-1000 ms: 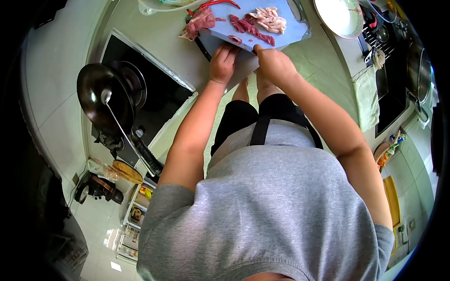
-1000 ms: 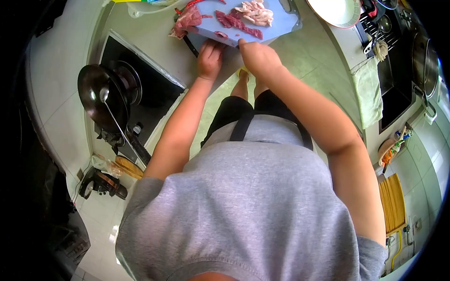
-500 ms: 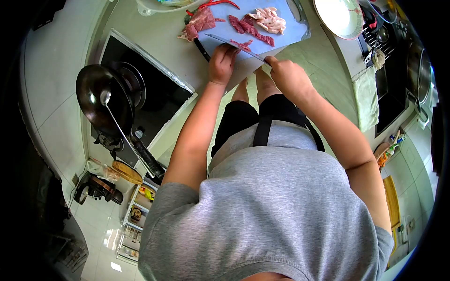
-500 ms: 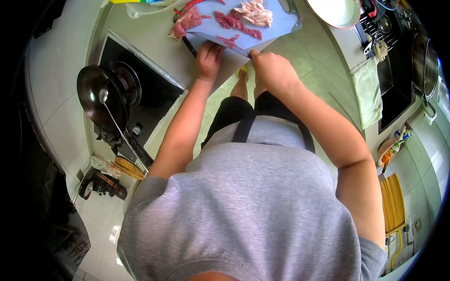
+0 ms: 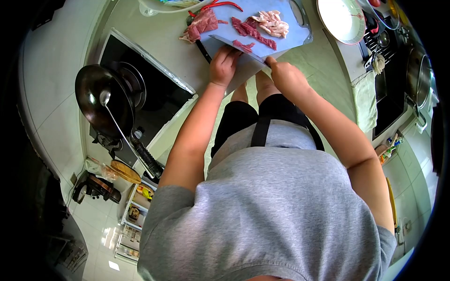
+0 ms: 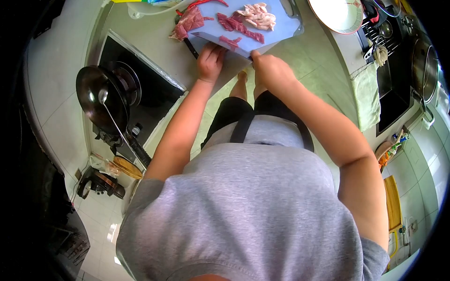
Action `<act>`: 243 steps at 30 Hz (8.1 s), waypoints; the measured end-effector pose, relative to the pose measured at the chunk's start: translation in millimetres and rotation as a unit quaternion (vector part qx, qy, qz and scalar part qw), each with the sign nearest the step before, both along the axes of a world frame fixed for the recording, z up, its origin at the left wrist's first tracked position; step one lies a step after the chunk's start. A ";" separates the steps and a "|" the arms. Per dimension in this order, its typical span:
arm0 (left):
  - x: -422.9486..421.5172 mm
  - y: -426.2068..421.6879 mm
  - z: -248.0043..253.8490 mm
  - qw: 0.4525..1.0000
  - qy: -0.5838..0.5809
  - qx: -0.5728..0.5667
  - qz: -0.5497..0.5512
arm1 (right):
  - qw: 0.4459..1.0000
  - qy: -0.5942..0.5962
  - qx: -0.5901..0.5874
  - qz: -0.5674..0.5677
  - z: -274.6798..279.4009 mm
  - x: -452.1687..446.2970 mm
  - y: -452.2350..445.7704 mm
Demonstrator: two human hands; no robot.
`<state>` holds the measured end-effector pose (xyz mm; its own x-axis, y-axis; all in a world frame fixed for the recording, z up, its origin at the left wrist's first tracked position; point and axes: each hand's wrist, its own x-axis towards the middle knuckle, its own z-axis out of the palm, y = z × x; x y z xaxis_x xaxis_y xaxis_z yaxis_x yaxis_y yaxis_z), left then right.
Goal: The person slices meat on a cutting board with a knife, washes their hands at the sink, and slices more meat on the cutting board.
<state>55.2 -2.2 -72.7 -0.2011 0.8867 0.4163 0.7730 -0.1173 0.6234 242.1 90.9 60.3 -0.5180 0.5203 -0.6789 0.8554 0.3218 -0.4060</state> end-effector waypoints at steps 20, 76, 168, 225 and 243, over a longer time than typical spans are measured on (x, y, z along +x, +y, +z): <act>-0.9 -2.3 7.5 1.000 0.004 -0.001 -0.004 | 0.998 0.036 0.045 0.040 -25.7 -30.6 12.5; -15.6 -3.2 1.4 0.998 0.044 -0.002 -0.043 | 0.996 0.047 0.066 0.030 -42.5 -44.9 2.4; -41.3 -7.4 19.2 0.999 0.012 -0.033 -0.004 | 0.998 0.047 -0.009 -0.039 -27.6 -14.8 -23.9; -0.2 245.1 35.6 0.910 0.123 -0.200 -0.341 | 0.993 0.052 0.102 -0.002 -8.2 86.8 -5.3; -6.5 141.6 97.1 0.974 -0.097 -0.202 -0.020 | 0.993 0.006 0.075 -0.088 19.2 136.0 54.1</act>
